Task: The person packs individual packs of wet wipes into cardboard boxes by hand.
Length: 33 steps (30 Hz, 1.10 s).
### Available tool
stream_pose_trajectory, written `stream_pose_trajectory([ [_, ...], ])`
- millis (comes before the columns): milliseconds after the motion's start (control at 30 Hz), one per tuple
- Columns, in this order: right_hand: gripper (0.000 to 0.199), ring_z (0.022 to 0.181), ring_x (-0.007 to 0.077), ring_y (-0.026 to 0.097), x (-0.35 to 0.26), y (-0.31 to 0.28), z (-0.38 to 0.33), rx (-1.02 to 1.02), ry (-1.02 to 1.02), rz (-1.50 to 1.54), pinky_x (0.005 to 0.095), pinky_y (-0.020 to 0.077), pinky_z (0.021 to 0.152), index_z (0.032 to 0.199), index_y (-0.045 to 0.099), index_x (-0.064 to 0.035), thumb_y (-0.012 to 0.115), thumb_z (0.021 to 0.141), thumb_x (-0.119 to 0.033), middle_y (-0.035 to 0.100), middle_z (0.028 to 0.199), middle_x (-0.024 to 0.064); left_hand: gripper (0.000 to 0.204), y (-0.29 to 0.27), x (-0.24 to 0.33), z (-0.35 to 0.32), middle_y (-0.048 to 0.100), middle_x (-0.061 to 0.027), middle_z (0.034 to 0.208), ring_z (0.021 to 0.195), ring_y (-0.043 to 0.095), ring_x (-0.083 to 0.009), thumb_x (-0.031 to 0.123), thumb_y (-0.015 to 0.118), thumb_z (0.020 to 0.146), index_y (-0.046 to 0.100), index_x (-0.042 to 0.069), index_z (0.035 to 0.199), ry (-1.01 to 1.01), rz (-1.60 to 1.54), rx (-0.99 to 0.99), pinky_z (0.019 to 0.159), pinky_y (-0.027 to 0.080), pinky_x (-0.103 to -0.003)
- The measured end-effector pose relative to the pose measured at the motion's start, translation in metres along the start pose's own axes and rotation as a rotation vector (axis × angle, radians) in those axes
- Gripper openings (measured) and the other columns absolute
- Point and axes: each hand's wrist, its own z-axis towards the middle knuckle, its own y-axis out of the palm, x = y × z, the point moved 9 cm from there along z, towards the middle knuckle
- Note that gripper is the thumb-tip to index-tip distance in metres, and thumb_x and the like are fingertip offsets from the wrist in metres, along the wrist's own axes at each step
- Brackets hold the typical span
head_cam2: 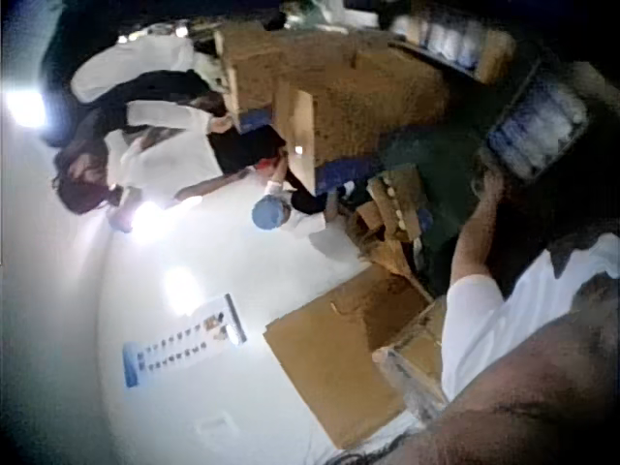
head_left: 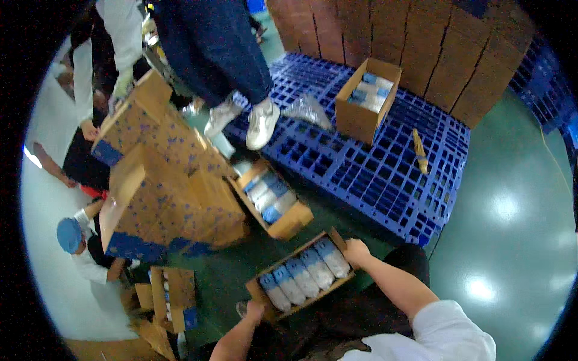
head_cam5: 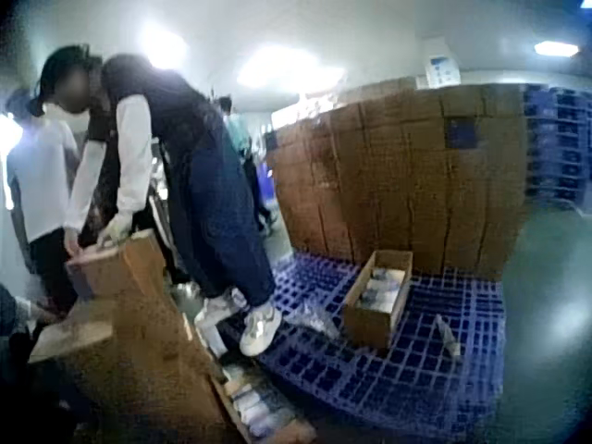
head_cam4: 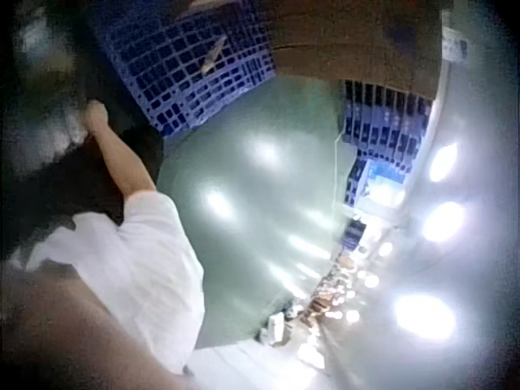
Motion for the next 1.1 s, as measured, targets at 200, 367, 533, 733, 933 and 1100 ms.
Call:
stream_pose_trajectory([
  [200,0.031,0.08,0.0374,0.06,0.008,-0.172,-0.054,0.139,-0.167,-0.014,0.0433,0.0478,0.071,0.083,0.064,-0.0006,0.053,0.075,-0.028,0.062,0.084,0.021,0.027,0.017,0.139,-0.126,0.061,-0.0097,0.095,0.086,0.058,-0.0227,0.005,0.06,0.076,0.057,0.0,0.103,0.234,-0.127,-0.204,0.074,0.046,-0.035],
  [367,0.023,0.077,0.0349,0.061,0.028,-0.356,-0.04,0.581,-0.163,-0.373,0.0423,0.0499,0.067,0.088,0.064,-0.0074,0.047,0.08,-0.02,0.063,0.085,0.0168,0.03,0.121,0.295,-0.17,0.058,-0.0112,0.098,0.092,0.056,-0.024,0.003,0.058,0.075,0.051,-0.003,0.104,0.39,-0.489,-0.428,0.079,0.046,-0.037],
  [533,0.084,0.124,0.0366,0.03,0.038,-0.37,-0.051,1.455,-0.018,0.079,0.0465,0.029,0.1,0.135,0.024,-0.0115,0.072,0.067,-0.027,0.034,0.133,0.022,0.025,0.242,0.369,-0.116,0.056,-0.0114,0.099,0.089,0.057,-0.0253,0.007,0.057,0.078,0.05,0.0,0.101,0.316,-0.598,-0.519,0.072,0.049,-0.038],
  [733,0.1,0.114,0.0359,0.044,0.111,-0.251,0.029,1.088,0.267,0.698,0.0362,0.037,0.094,0.141,-0.004,-0.0142,0.063,0.067,0.0,0.043,0.125,0.0224,0.039,0.257,0.367,-0.124,0.055,-0.0045,0.108,0.099,0.053,-0.0161,0.03,0.058,0.084,0.049,0.006,0.114,0.412,-0.099,-0.85,0.08,0.048,-0.034],
  [933,0.066,0.098,0.027,0.054,0.128,-0.259,0.023,1.116,0.228,0.751,0.0342,0.0455,0.078,0.137,0.028,-0.0151,0.047,0.077,0.003,0.055,0.112,0.011,0.049,0.208,0.36,-0.138,0.053,-0.0103,0.117,0.107,0.051,-0.0205,0.036,0.057,0.085,0.046,0.006,0.121,0.723,0.334,-1.003,0.084,0.045,-0.035],
  [1100,0.049,0.077,0.0239,0.057,0.14,-0.236,0.036,0.627,0.215,1.314,0.0361,0.0476,0.06,0.119,0.047,-0.0144,0.049,0.074,0.004,0.058,0.096,0.0065,0.059,0.208,0.395,-0.101,0.045,-0.0195,0.125,0.112,0.045,-0.0357,0.037,0.058,0.08,0.041,0.004,0.125,1.443,0.996,-0.547,0.096,0.037,-0.041],
])
